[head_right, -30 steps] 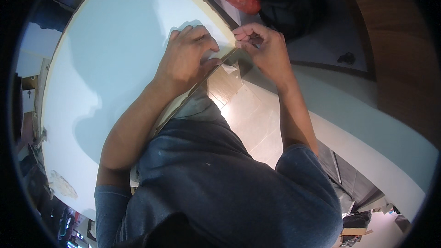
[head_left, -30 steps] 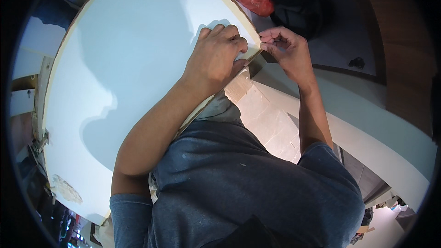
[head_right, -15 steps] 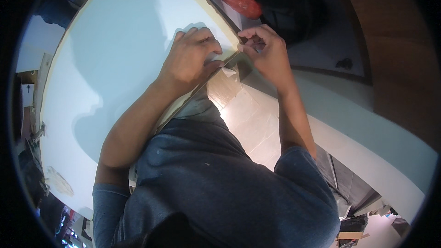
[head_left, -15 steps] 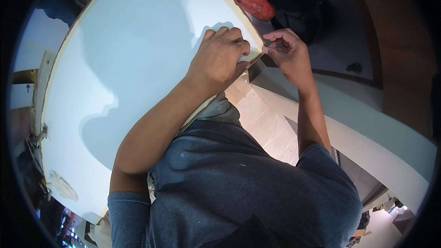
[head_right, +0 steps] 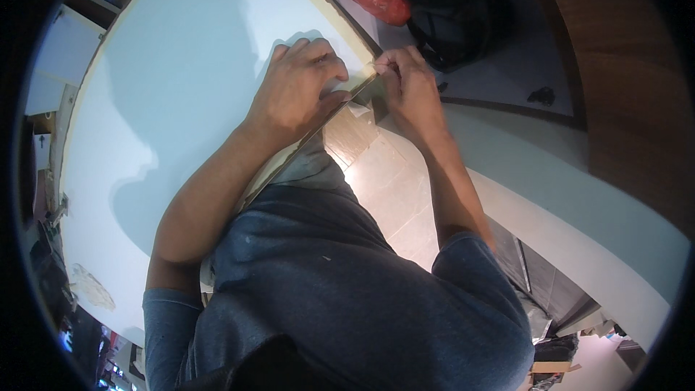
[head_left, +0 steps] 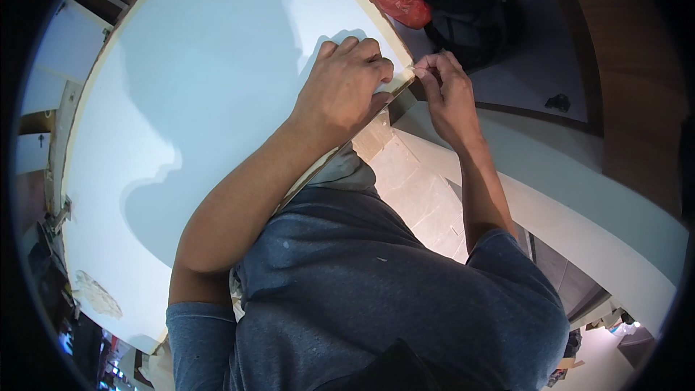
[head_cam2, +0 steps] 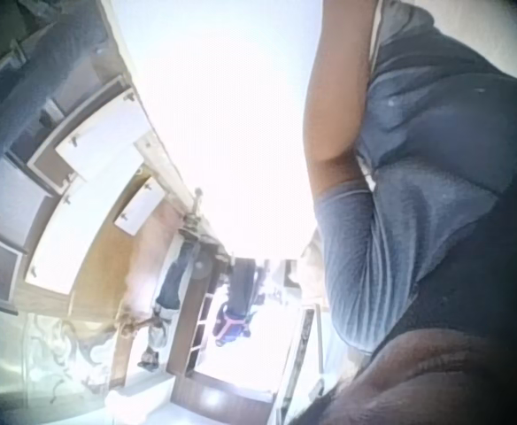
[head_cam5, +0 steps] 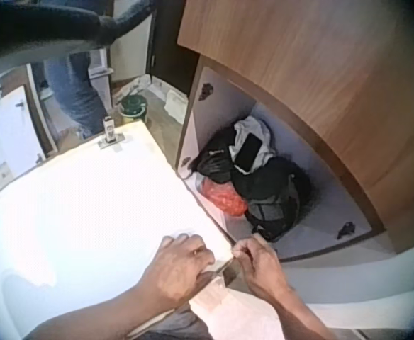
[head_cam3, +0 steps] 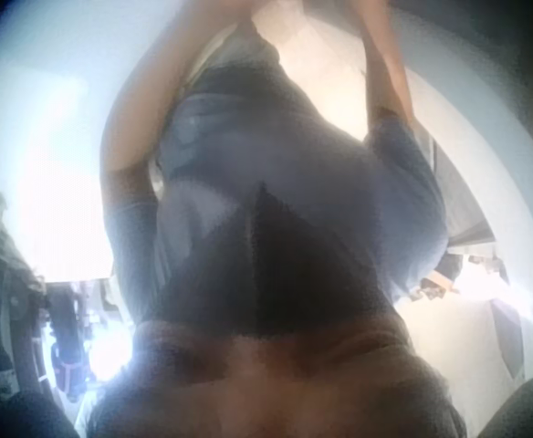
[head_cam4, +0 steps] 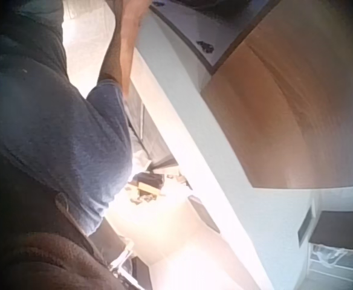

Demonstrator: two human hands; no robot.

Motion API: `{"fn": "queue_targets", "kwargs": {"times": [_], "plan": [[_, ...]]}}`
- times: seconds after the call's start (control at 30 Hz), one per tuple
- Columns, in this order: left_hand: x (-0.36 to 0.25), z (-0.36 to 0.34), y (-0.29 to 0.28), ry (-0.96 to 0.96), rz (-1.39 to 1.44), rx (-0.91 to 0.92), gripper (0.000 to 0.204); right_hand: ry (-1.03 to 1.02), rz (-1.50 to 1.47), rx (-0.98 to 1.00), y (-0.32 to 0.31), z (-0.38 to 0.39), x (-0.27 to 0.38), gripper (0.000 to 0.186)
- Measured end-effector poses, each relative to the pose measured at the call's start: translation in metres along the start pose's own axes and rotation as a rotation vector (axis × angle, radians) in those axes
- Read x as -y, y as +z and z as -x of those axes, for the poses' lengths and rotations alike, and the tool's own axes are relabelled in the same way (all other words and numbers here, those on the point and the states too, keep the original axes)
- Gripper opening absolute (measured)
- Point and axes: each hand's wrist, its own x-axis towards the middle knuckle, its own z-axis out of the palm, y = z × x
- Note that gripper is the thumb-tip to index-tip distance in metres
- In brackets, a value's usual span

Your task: The person applies a thin strip of edge banding to the exposed edge of a white board. They press the strip along the edge with their fingers, smooth it down, and peel off the protective backing as they work along the length of the board.

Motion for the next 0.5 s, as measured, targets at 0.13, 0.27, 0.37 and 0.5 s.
{"fn": "queue_targets", "kwargs": {"times": [0.13,0.27,0.37,0.5], "plan": [[-0.013,-0.009,0.009,-0.069,-0.049,-0.063,0.024,0.030,-0.105,-0.003,-0.001,0.005,-0.001,0.017],[-0.029,-0.038,0.027,-0.105,0.032,-0.043,0.023,0.076,-0.196,0.002,-0.004,0.004,-0.010,0.019],[-0.022,-0.043,0.037,-0.057,0.103,-0.065,0.018,0.140,-0.288,0.023,-0.009,0.001,-0.013,0.022],[-0.007,-0.043,0.034,-0.116,0.243,-0.022,0.009,0.103,-0.414,-0.020,-0.004,0.004,-0.020,0.022]]}}
